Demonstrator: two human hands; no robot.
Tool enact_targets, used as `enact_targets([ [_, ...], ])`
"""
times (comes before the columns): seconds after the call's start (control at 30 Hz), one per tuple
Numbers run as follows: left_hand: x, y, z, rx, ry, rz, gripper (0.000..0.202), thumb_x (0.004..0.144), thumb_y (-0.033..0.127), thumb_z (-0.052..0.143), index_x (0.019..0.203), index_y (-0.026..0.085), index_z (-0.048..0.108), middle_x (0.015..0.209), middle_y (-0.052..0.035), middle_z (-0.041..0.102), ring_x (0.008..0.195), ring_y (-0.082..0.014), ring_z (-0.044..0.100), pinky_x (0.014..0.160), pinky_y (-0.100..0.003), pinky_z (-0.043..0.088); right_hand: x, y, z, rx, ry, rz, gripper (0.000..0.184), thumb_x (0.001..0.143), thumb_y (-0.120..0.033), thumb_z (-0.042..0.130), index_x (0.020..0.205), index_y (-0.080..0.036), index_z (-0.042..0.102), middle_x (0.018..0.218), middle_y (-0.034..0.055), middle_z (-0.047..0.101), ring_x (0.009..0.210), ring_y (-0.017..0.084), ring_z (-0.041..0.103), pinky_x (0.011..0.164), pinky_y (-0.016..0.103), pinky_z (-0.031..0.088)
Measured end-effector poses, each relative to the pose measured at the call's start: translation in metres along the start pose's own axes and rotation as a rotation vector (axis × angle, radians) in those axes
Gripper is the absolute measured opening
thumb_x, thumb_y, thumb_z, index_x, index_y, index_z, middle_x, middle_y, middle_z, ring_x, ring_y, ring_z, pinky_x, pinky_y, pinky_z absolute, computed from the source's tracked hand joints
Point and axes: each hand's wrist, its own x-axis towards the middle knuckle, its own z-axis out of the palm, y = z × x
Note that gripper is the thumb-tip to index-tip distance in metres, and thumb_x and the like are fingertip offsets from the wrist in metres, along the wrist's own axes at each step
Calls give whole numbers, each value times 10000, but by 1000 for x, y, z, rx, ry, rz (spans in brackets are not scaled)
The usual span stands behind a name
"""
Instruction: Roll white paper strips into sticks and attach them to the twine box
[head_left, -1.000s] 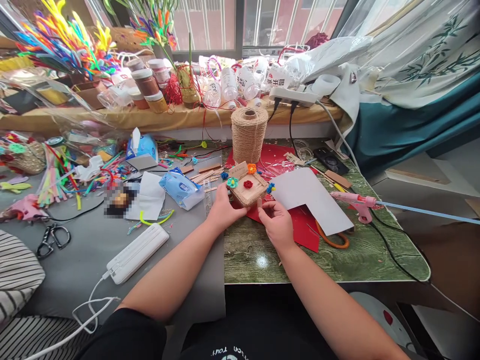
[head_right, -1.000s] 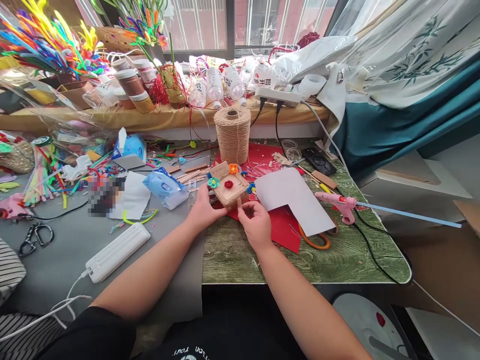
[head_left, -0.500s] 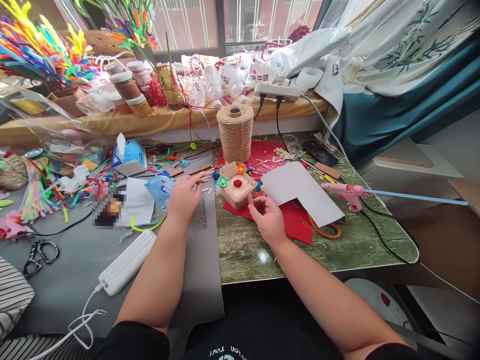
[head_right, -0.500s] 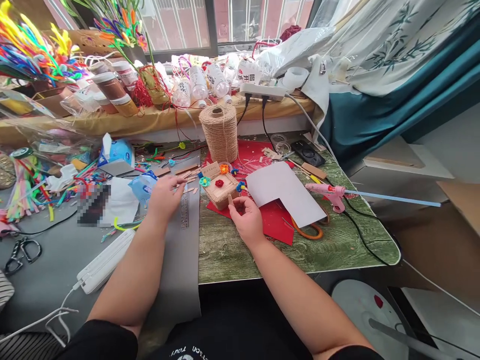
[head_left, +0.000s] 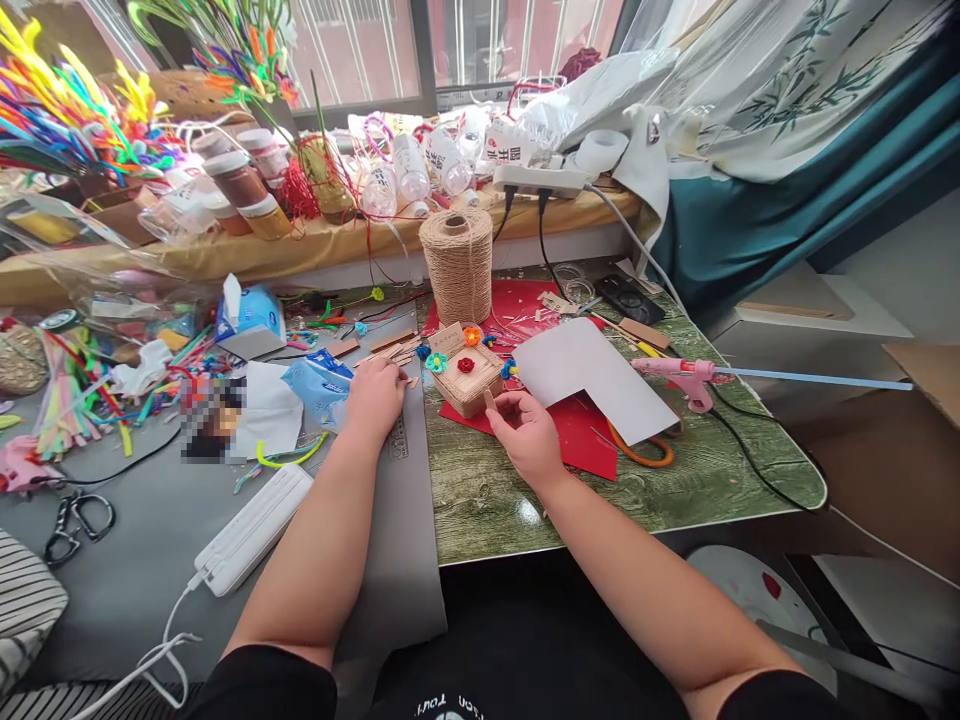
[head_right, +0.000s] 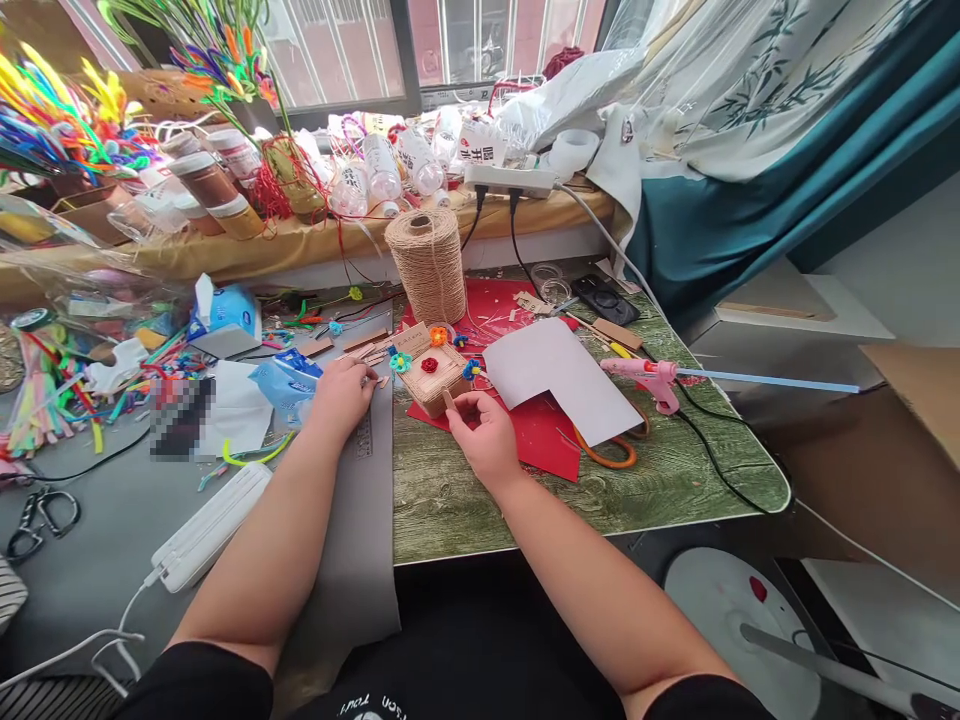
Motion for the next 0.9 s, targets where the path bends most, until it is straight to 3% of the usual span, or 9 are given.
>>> enact_targets([
  [0.27, 2, 2, -3, -72, 14, 80, 195, 944, 267, 525, 943, 207, 710, 1131, -114, 676, 1144, -303, 566, 1039, -455, 429, 0, 2, 2, -3, 6, 8, 204, 845, -382, 734, 956, -224, 671, 888, 39, 685, 765, 191, 623, 714, 336, 534],
  [0.5, -10, 23, -27, -382, 324, 31, 202, 1027, 293, 427, 1079, 208, 602, 1194, -112, 666, 1187, -253, 589, 1067, -428, 430, 0, -2, 0, -2, -17, -19, 275, 881, -401, 696, 1098, -231, 705, 1000, 60, 721, 860, 211, 655, 792, 359, 543],
  [0.67, -17, 40, -33, -929, 567, -121, 223, 1052, 395, 420, 1146, 210, 503, 976, -66, 689, 900, -171, 687, 788, -313, 551, -1, -8, -2, -29, -15, -82, 204, 906, -429, 675, 964, -239, 719, 988, 66, 707, 907, 230, 658, 816, 369, 545],
  [0.77, -19, 51, -30, -1180, 479, -170, 267, 988, 433, 563, 1130, 207, 543, 932, -55, 704, 834, -162, 700, 675, -265, 556, -1, -9, -2, -26, -30, -104, 195, 903, -426, 684, 950, -241, 725, 999, 71, 695, 953, 238, 655, 833, 365, 544],
  [0.9, -29, 75, -27, -1412, 143, -181, 428, 867, 393, 741, 1220, 193, 604, 956, -74, 741, 901, -193, 720, 678, -276, 598, -3, -10, 0, 98, -82, -34, 227, 895, -411, 708, 1057, -252, 708, 998, 61, 713, 895, 222, 660, 816, 363, 546],
])
